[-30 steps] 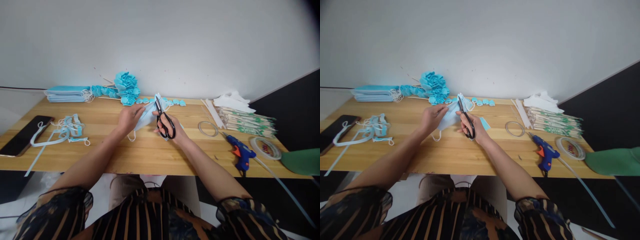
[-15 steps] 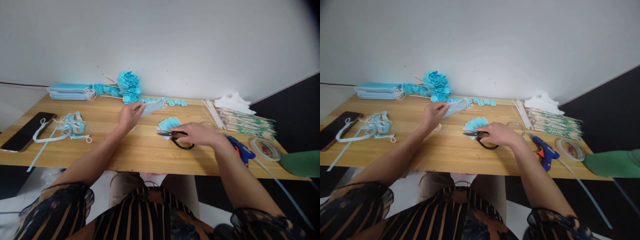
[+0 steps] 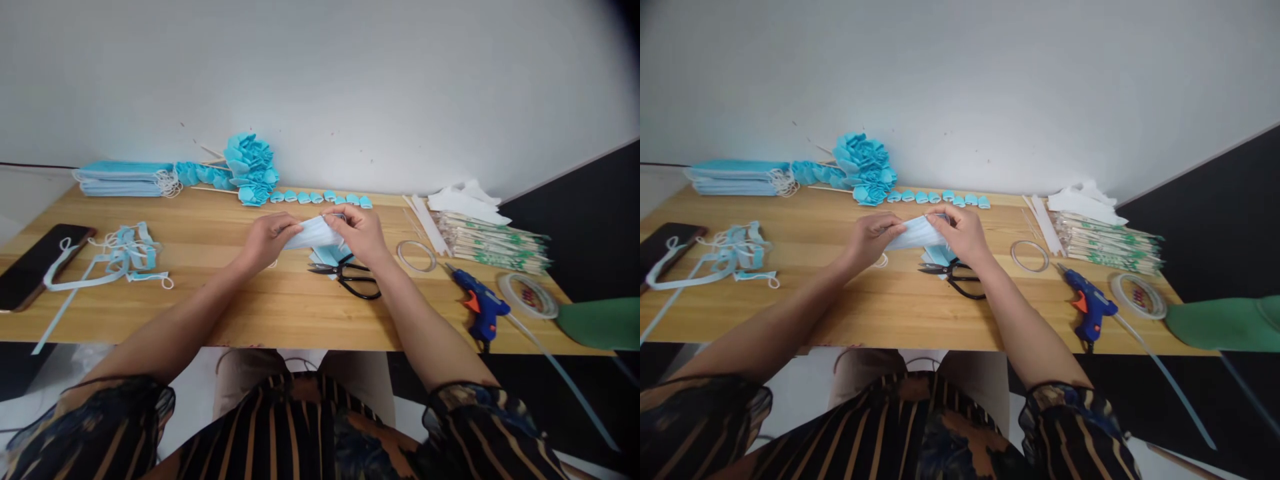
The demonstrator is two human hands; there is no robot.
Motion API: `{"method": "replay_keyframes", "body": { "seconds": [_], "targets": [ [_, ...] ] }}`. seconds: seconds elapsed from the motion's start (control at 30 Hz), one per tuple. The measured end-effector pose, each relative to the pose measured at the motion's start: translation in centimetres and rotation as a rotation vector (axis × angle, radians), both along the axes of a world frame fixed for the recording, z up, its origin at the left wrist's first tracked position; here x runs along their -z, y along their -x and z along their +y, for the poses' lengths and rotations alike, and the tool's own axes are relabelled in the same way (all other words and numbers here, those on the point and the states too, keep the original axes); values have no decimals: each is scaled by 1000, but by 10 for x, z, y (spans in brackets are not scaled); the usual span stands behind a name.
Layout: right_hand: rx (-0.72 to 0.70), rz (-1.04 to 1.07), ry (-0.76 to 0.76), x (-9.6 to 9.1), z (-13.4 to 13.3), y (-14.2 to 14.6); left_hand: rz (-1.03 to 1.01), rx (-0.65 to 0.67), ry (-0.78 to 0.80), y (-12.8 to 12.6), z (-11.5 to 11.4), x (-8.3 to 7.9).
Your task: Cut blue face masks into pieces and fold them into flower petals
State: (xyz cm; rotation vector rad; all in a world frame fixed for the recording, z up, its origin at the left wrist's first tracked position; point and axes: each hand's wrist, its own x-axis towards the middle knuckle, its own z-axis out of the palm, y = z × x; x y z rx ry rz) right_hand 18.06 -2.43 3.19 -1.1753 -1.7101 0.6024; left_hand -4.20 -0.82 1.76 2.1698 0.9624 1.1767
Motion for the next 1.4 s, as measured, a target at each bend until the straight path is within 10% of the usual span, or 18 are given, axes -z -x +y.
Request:
{"method": "replay_keyframes", "body": {
  "seconds": [0.67,1.4],
  "targets": [
    [-5,21,105,4,-9,0,82,-201,26,-6,-8,5],
    [72,-59,45,10,-6,1,-10,-124,12,-11,-9,15]
  ]
}}
